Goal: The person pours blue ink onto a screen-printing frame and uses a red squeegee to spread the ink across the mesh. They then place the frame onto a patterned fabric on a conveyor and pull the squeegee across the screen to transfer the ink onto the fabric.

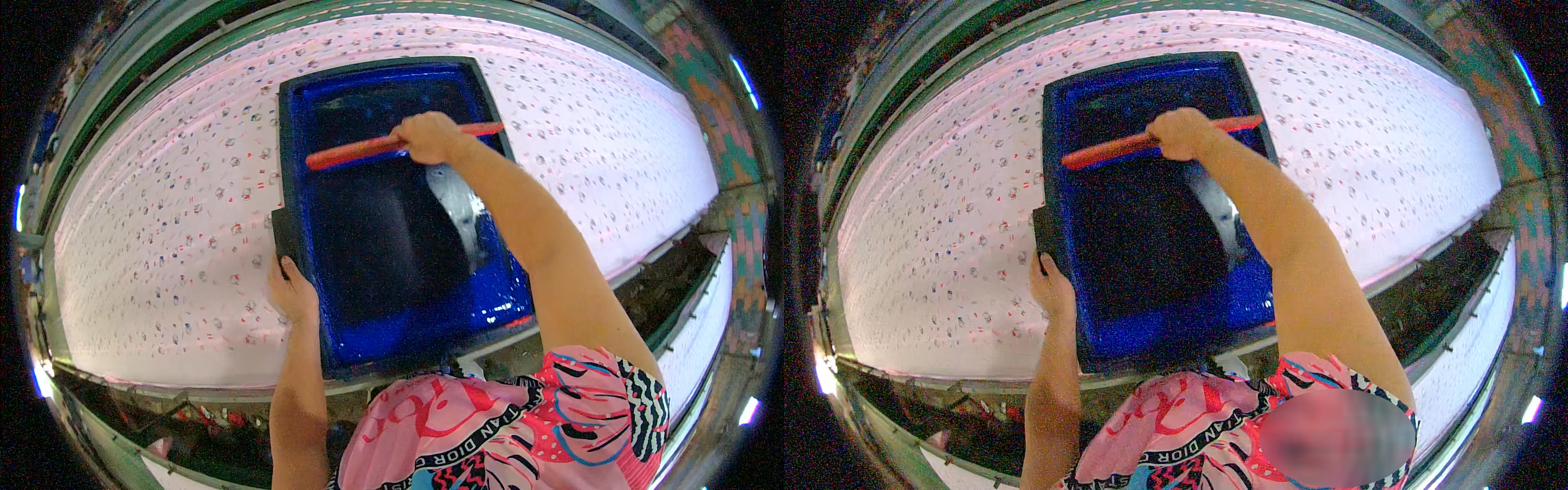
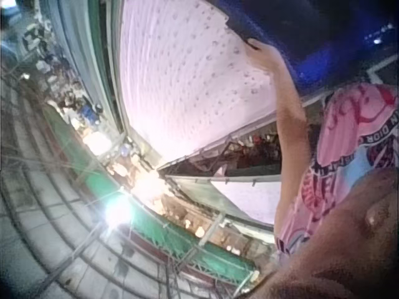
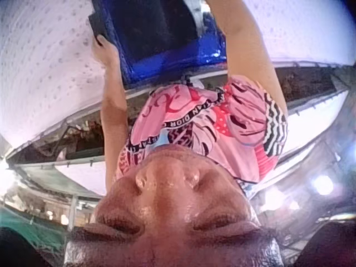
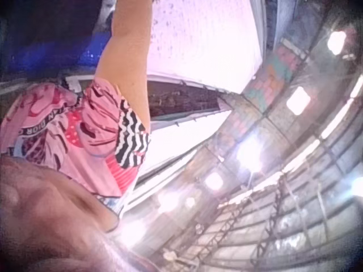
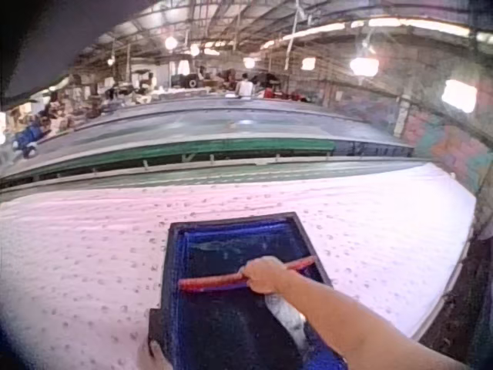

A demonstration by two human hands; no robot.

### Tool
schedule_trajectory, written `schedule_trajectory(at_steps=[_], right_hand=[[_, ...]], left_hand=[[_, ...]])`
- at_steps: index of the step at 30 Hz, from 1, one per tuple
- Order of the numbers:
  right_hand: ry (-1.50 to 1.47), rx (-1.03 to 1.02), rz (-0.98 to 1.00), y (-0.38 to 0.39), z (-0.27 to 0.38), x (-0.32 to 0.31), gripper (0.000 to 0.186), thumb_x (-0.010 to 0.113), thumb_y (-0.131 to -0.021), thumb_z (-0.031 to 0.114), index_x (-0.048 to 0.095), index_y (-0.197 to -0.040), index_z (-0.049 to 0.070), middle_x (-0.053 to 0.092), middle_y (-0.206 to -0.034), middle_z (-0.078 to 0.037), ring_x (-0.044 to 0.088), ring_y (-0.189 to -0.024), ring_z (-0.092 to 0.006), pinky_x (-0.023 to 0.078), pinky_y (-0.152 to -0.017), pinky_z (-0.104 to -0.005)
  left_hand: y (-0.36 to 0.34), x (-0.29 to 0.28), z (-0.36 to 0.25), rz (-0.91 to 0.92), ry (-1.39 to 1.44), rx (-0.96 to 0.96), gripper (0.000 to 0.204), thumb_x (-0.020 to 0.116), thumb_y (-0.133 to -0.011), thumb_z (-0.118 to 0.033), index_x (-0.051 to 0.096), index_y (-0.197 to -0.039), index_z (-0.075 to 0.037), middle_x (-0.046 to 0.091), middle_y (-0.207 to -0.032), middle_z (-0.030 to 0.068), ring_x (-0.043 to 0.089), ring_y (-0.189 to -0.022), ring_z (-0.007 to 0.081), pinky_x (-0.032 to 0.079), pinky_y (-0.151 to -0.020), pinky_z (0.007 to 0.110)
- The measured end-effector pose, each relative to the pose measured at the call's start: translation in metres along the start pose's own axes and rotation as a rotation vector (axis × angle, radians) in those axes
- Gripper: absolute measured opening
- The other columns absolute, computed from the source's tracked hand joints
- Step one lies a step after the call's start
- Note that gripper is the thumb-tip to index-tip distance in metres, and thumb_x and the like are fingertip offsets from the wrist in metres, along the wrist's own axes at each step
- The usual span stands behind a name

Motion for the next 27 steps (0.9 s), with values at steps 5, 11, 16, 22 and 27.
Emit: schedule_trajectory(at_steps=[5, 11, 16, 22, 27], right_hand=[[-0.032, 0.024, 0.032, 0.099, 0.07, 0.018, 0.037, 0.07, -0.093, 0.017, 0.081, -0.127, 0.025, 0.078, -0.113, -0.013, 0.077, -0.107, -0.0393, 0.06, -0.093, -0.056], [-0.024, 0.09, 0.085, 0.2, 0.137, 0.045, 0.035, 0.071, -0.092, 0.016, 0.08, -0.126, 0.02, 0.077, -0.115, -0.014, 0.076, -0.11, -0.0394, 0.061, -0.093, -0.0556], [-0.051, 0.105, 0.093, 0.266, 0.191, 0.057, 0.037, 0.072, -0.09, 0.012, 0.08, -0.126, 0.019, 0.076, -0.113, -0.012, 0.076, -0.111, -0.0372, 0.061, -0.094, -0.0525], [-0.003, 0.025, -0.057, 0.319, 0.221, 0.073, 0.038, 0.074, -0.089, 0.01, 0.08, -0.126, 0.017, 0.074, -0.111, -0.011, 0.074, -0.11, -0.0336, 0.06, -0.096, -0.0482], [-0.115, 0.014, -0.147, 0.34, 0.227, 0.083, 0.048, 0.078, -0.096, 0.05, 0.079, -0.127, 0.013, 0.073, -0.117, -0.013, 0.071, -0.114, -0.036, 0.057, -0.098, -0.0515]], left_hand=[[0.0, -0.005, 0.001, 0.0, -0.078, 0.049, 0.049, 0.054, -0.115, -0.032, 0.067, -0.141, 0.007, 0.072, -0.133, 0.0306, 0.067, -0.125, 0.0472, 0.052, -0.109, 0.053], [0.006, -0.012, -0.008, -0.003, -0.047, 0.089, 0.062, 0.068, -0.107, -0.044, 0.065, -0.145, 0.005, 0.069, -0.136, 0.0305, 0.066, -0.126, 0.0481, 0.052, -0.11, 0.054], [0.004, -0.003, 0.015, -0.098, -0.045, 0.136, 0.072, 0.082, -0.097, -0.046, 0.065, -0.146, 0.004, 0.067, -0.134, 0.0286, 0.064, -0.128, 0.0477, 0.053, -0.109, 0.054], [0.007, -0.004, 0.006, 0.008, -0.094, 0.028, 0.069, 0.086, -0.094, -0.046, 0.067, -0.139, 0.003, 0.067, -0.133, 0.0271, 0.066, -0.126, 0.045, 0.055, -0.107, 0.053], [0.001, -0.001, 0.009, 0.047, -0.048, -0.029, 0.064, 0.086, -0.092, -0.047, 0.072, -0.131, 0.001, 0.073, -0.127, 0.0254, 0.071, -0.118, 0.0447, 0.057, -0.102, 0.053]])
Point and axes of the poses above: each hand's wrist, its own y-axis away from the middle knuckle, its own x-axis out of the palm, z = x × y, the point moved 4 cm from there along -y, towards the middle knuckle
